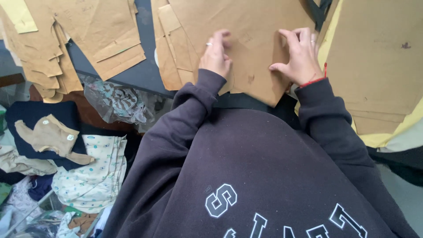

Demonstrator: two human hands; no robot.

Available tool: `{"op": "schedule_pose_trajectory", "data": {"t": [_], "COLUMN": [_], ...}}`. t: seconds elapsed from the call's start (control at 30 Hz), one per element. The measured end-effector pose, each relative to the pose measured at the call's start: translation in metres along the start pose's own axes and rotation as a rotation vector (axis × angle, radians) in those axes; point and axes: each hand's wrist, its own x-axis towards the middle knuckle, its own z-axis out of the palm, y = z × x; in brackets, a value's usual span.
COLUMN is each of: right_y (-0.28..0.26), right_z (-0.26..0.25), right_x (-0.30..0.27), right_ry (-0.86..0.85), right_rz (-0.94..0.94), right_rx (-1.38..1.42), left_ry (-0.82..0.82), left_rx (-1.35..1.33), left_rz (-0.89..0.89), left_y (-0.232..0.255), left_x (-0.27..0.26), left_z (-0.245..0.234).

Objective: Sorting and organizing various paper garment patterns on a workbench.

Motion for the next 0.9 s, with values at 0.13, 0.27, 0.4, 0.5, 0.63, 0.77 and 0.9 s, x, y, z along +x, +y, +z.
{"op": "schedule_pose_trajectory", "data": {"t": [0.13,0.27,0.4,0.5,0.63,0.77,0.9], "right_y": [0.021,0.017,0.004,0.004,0.018,0.021,0.009], "right_z": [0.025,0.033,0.034,0.032,0.031,0.0,-0.024], "right_x": [0.004,-0.034,-0.056,-0.068,-0.078,-0.086,-0.104], "right_ry": [-0.237,-0.121,-0.225,-0.236,-0.243,-0.197,-0.169], "right_rz": [0.27,0.169,0.256,0.386,0.336,0.421,0.605], "right_rx": [0.01,-0.041,0.111,0.217,0.135,0.541,0.7], "left_ry": [-0.056,-0.05,-0.077,-0.048,-0.042,-0.023,-0.169], "left_rx": [-0.01,0.079,0.244,0.218,0.189,0.322,0.354], "left_rz": [0.038,0.131,0.249,0.236,0.208,0.318,0.373], "left_y": [0.003,-0.003,-0.022,-0.015,-0.015,-0.018,-0.012], "left_x": [-0.02,-0.05,-0.059,-0.061,-0.058,-0.063,-0.084], "left_z": [-0.003,-0.011,0.003,0.0,-0.005,-0.012,-0.035]}}
